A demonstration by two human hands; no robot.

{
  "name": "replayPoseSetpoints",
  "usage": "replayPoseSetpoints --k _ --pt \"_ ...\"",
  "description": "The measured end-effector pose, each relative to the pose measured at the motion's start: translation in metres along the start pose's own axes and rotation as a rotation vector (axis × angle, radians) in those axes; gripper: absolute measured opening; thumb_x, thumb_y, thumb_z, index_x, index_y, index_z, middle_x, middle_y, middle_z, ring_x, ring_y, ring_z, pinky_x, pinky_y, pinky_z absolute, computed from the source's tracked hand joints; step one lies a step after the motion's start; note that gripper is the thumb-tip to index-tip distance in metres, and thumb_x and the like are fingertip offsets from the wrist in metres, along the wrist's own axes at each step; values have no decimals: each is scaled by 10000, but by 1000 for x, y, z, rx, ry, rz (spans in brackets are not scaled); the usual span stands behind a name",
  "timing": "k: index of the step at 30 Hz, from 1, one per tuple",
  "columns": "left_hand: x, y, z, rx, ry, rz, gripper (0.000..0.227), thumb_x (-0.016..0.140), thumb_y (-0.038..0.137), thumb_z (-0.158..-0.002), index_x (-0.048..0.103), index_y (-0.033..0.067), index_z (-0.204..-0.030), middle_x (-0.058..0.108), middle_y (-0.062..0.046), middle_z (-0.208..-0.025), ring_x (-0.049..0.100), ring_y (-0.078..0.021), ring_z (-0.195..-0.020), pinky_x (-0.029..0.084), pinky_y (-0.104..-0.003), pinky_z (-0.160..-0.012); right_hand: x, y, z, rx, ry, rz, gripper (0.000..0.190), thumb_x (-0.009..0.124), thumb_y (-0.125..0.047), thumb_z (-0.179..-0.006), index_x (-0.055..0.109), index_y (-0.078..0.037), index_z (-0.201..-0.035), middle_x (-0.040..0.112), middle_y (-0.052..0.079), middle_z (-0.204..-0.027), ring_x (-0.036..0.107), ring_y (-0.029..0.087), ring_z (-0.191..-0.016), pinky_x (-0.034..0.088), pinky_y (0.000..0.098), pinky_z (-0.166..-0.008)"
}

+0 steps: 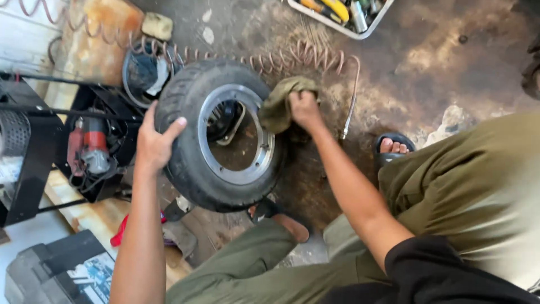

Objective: Cleaning and inspecting a motorcycle tire and rim using a cloth

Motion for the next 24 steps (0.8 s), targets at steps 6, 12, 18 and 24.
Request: replayPoseSetpoints --k 6,12,18,24 --pt "-1 -4 -3 -15 -8 5 920 797 553 -845 430 152 -1587 535 -307 -1437 495 -442 -1360 392 -508 -1124 -47 -25 -9 258 198 -223 359 565 -406 -995 717 -80 -1004 757 142 -995 706 231 -993 510 421 -935" --pt "-1 -5 -1 -20 -12 5 932 795 562 -836 429 147 -1587 539 -305 -1434 500 -438 -1358 397 -509 -1117 14 -97 23 -481 -100 167 235 697 -242 -942 648 -81 -778 629 193 -674 660 437 -735 509 485 -669" --pt "-1 10 1 -80 -47 -23 948 763 602 -842 378 198 -1608 499 -292 -1482 466 -433 -1392 375 -518 -1143 42 -39 71 -555 -358 367 128 543 -130 -1032 619 -37 -1075 467 181 -1217 564 440 -1099 516 516 -961" --pt "-1 8 -2 -79 -24 -18 978 775 628 -814 396 197 -1606 493 -319 -1482 460 -476 -1383 355 -545 -1153 46 5 57 -351 -204 269 227 783 -162 -882 654 -131 -1066 651 106 -962 686 368 -960 579 479 -826"
Point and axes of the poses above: each hand's wrist, its own z-axis away from the middle knuckle, its own x-axis out of the palm, y = z × x, the point moved 5 cm from there along -z, towards the middle knuckle
